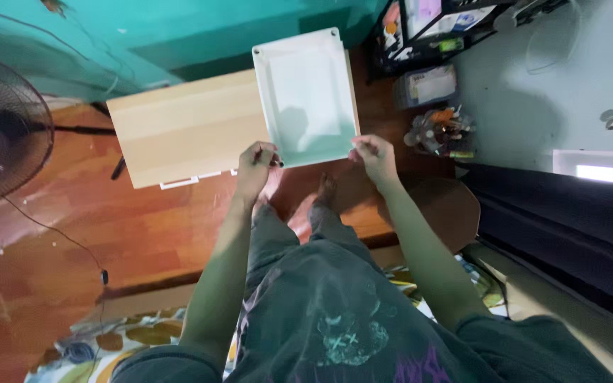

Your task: The person assembles a white plastic tray by attaching black corner feet to its underside. They place the tray on a wooden surface, insert the feet into the corners, and press them to secure them. The person repeats this process for multiple trays.

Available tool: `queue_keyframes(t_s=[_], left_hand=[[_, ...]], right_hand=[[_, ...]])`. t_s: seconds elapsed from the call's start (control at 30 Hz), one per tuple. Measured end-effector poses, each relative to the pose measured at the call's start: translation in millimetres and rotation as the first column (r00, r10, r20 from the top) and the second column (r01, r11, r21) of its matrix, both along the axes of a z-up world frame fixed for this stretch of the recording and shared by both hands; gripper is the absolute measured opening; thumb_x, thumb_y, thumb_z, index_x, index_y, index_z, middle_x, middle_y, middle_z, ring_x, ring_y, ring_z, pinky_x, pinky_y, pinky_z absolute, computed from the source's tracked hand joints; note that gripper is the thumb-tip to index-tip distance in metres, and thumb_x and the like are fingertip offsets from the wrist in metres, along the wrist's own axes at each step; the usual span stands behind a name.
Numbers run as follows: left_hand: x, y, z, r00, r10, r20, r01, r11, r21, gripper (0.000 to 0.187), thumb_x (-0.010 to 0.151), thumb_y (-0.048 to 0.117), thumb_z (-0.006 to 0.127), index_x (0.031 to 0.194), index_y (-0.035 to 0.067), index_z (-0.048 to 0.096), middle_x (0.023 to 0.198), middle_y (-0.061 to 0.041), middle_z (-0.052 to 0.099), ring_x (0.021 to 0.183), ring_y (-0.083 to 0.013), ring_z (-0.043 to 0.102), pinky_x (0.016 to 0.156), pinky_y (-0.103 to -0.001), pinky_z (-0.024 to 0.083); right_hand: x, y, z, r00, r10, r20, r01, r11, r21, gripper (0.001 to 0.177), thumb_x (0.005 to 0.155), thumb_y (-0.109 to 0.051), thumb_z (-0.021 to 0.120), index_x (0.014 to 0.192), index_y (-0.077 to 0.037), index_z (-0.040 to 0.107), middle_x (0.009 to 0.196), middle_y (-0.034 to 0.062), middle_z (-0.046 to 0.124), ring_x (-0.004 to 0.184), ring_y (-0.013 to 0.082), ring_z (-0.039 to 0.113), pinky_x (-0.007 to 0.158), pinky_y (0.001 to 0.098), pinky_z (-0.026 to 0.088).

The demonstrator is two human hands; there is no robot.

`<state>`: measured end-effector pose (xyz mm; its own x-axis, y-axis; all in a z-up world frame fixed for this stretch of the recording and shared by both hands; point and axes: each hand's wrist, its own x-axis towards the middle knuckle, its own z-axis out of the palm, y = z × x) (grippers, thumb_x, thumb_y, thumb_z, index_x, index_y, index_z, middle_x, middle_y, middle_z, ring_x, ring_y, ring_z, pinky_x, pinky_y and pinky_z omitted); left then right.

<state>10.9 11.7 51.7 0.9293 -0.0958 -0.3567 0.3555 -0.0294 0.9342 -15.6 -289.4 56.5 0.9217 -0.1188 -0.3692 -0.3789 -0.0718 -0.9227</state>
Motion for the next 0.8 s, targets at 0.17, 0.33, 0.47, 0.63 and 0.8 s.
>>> queue_keyframes(t_s=[0.17,0.33,0.47,0.63,0.8], left_hand=[[9,-3,-14,0.996,0.078,-0.038,-0.071,0.985,0.156,0.021,0.099,0.020,0.056,0.098,0.002,0.068,0.082,-0.004,0.065,0.075,-0.0112,0.059,0.067,-0.026,0.051],[15,0,-66,0.979,0.148,0.142,-0.182,0.945,0.273,0.021,0.095,0.016,0.061,0.107,0.000,0.065,0.094,-0.007,0.068,0.086,-0.0155,0.063,0.077,-0.026,0.050],[10,-5,-108,0.973,0.230,0.006,-0.226,0.952,0.205,0.038,0.092,0.012,0.063,0.127,-0.001,0.051,0.100,-0.012,0.065,0.089,-0.0178,0.062,0.076,-0.028,0.052],[5,-14,-122,0.972,0.186,-0.140,-0.156,0.967,0.203,0.040,0.090,0.011,0.061,0.128,0.000,0.055,0.099,-0.015,0.069,0.081,-0.0208,0.067,0.064,-0.034,0.056],[7,-13,-110,0.993,0.113,-0.022,-0.083,0.840,0.536,0.031,0.082,0.015,0.072,0.110,0.002,0.068,0.094,-0.014,0.073,0.084,-0.0241,0.072,0.074,-0.035,0.057]], right_hand=[[15,-18,-32,0.997,-0.053,-0.053,0.057,0.996,0.067,0.015,0.101,-0.006,0.054,0.108,0.000,0.065,0.087,0.0053,0.068,0.078,0.0116,0.067,0.073,0.0251,0.055],[21,-24,-92,0.983,-0.168,0.079,0.165,0.985,0.042,0.028,0.091,-0.003,0.058,0.119,0.001,0.058,0.095,0.0070,0.064,0.086,0.0121,0.063,0.076,0.0250,0.053],[17,-20,-119,0.993,-0.088,0.082,0.111,0.933,-0.341,0.040,0.090,-0.017,0.069,0.121,0.006,0.057,0.091,0.0098,0.065,0.082,0.0136,0.060,0.074,0.0268,0.050],[12,-16,-102,0.973,0.041,-0.227,-0.098,0.965,-0.244,0.041,0.093,-0.028,0.062,0.124,-0.001,0.062,0.086,0.0063,0.066,0.077,0.0144,0.058,0.068,0.0313,0.046],[14,-19,-95,0.965,0.133,-0.227,-0.214,0.899,-0.383,0.040,0.096,-0.031,0.063,0.121,0.000,0.064,0.092,0.0137,0.068,0.086,0.0228,0.063,0.074,0.0359,0.050]])
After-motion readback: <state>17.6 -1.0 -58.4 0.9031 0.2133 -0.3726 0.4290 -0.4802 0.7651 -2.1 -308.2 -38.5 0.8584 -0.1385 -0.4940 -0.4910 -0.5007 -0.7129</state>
